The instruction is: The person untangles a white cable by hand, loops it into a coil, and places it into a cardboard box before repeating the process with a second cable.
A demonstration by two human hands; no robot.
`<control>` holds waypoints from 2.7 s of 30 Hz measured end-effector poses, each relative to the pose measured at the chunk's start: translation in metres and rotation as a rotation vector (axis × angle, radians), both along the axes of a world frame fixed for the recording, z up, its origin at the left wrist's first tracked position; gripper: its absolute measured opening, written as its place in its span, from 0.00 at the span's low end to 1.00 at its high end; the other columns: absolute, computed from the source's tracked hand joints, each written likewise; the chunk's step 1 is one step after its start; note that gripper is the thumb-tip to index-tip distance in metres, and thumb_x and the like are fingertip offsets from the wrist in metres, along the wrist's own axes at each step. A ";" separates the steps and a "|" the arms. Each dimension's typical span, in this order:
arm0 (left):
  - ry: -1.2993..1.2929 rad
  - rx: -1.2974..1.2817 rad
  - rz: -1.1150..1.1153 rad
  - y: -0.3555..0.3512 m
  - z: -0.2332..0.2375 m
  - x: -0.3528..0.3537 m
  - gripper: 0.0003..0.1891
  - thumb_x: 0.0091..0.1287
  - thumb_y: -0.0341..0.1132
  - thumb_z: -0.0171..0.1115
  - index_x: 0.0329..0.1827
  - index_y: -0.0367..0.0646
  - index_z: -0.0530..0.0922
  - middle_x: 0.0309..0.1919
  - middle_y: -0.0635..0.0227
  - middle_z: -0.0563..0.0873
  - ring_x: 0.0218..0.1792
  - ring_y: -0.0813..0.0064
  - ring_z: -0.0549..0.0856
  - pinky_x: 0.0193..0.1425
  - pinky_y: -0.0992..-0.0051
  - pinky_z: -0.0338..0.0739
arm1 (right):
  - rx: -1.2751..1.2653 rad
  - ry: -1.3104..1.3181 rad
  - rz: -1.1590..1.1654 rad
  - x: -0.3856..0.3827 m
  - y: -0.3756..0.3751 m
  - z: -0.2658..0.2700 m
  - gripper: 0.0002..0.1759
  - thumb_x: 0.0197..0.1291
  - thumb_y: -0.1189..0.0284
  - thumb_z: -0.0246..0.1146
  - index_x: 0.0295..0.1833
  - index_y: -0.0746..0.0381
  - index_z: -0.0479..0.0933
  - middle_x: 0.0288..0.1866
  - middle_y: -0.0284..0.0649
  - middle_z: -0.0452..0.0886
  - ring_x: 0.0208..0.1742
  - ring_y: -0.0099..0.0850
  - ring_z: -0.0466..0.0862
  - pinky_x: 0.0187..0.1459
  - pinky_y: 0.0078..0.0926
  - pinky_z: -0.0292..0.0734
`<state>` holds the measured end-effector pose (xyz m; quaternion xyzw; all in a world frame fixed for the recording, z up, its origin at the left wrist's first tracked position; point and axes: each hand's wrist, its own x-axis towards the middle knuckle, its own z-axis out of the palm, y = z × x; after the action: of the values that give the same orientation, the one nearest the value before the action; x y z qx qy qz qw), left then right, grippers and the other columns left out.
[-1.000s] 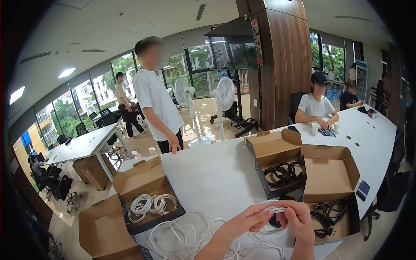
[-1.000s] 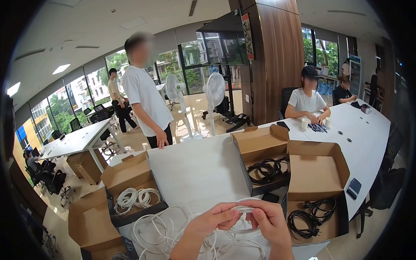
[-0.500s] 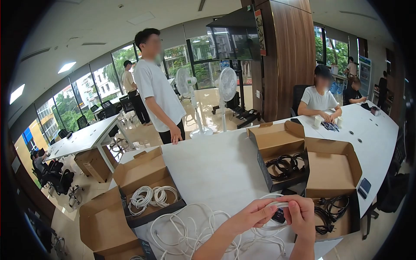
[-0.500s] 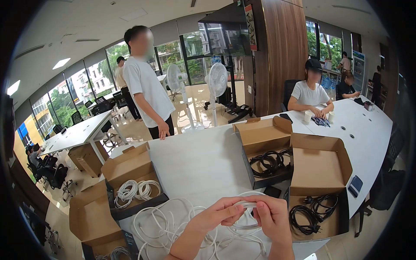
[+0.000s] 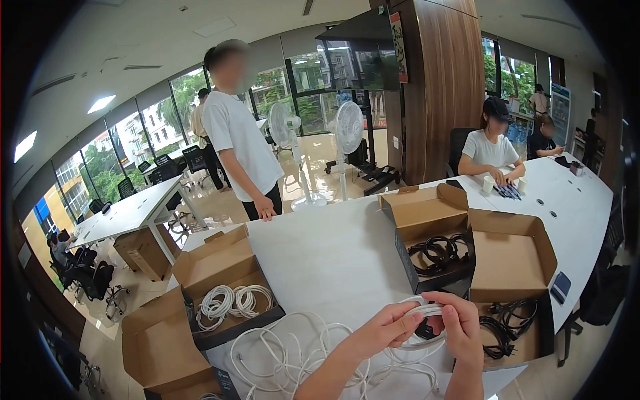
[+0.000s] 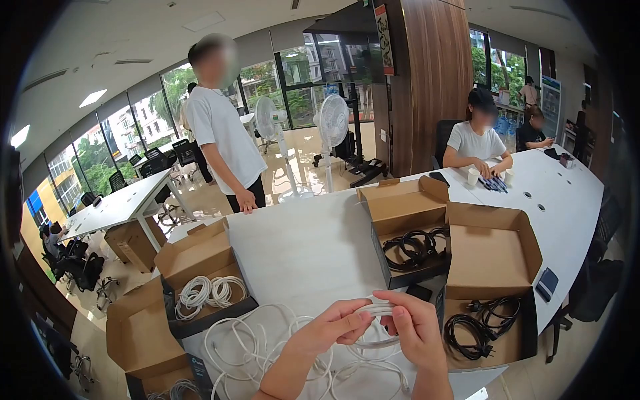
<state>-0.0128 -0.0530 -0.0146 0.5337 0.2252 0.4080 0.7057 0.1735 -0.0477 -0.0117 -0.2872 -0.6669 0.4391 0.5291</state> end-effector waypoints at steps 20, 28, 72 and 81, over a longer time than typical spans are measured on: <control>-0.666 0.056 0.471 0.010 -0.005 -0.018 0.15 0.77 0.48 0.43 0.34 0.51 0.67 0.12 0.82 0.55 0.12 0.85 0.50 0.20 0.79 0.48 | 0.351 -0.756 0.311 -0.027 -0.013 -0.010 0.18 0.55 0.75 0.65 0.52 0.66 0.76 0.36 0.48 0.84 0.33 0.44 0.85 0.33 0.35 0.80; -0.778 0.084 0.638 0.000 0.009 -0.024 0.14 0.78 0.46 0.42 0.35 0.51 0.67 0.12 0.82 0.54 0.12 0.85 0.49 0.19 0.79 0.47 | 0.019 -0.328 0.076 -0.043 0.023 -0.038 0.39 0.60 0.76 0.62 0.72 0.72 0.50 0.54 0.60 0.78 0.50 0.45 0.85 0.41 0.33 0.84; -1.101 0.736 0.676 -0.073 0.026 -0.095 0.13 0.78 0.38 0.40 0.40 0.38 0.67 0.13 0.80 0.55 0.11 0.88 0.50 0.16 0.81 0.46 | -0.399 0.982 -0.295 0.052 0.074 -0.034 0.18 0.71 0.73 0.53 0.64 0.63 0.71 0.58 0.39 0.81 0.19 0.12 0.62 0.25 0.13 0.62; -1.019 0.881 0.807 -0.068 0.011 -0.140 0.18 0.74 0.29 0.42 0.23 0.49 0.52 0.18 0.74 0.54 0.18 0.80 0.53 0.24 0.77 0.51 | -0.003 0.894 -0.772 0.063 0.067 -0.021 0.16 0.73 0.71 0.51 0.63 0.56 0.73 0.61 0.34 0.79 0.40 0.14 0.82 0.37 0.09 0.73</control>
<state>-0.1533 -0.1208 -0.0036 0.3886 -0.1324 0.8790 0.2425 0.2367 0.0197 -0.0331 -0.2970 -0.2259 0.2940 0.8799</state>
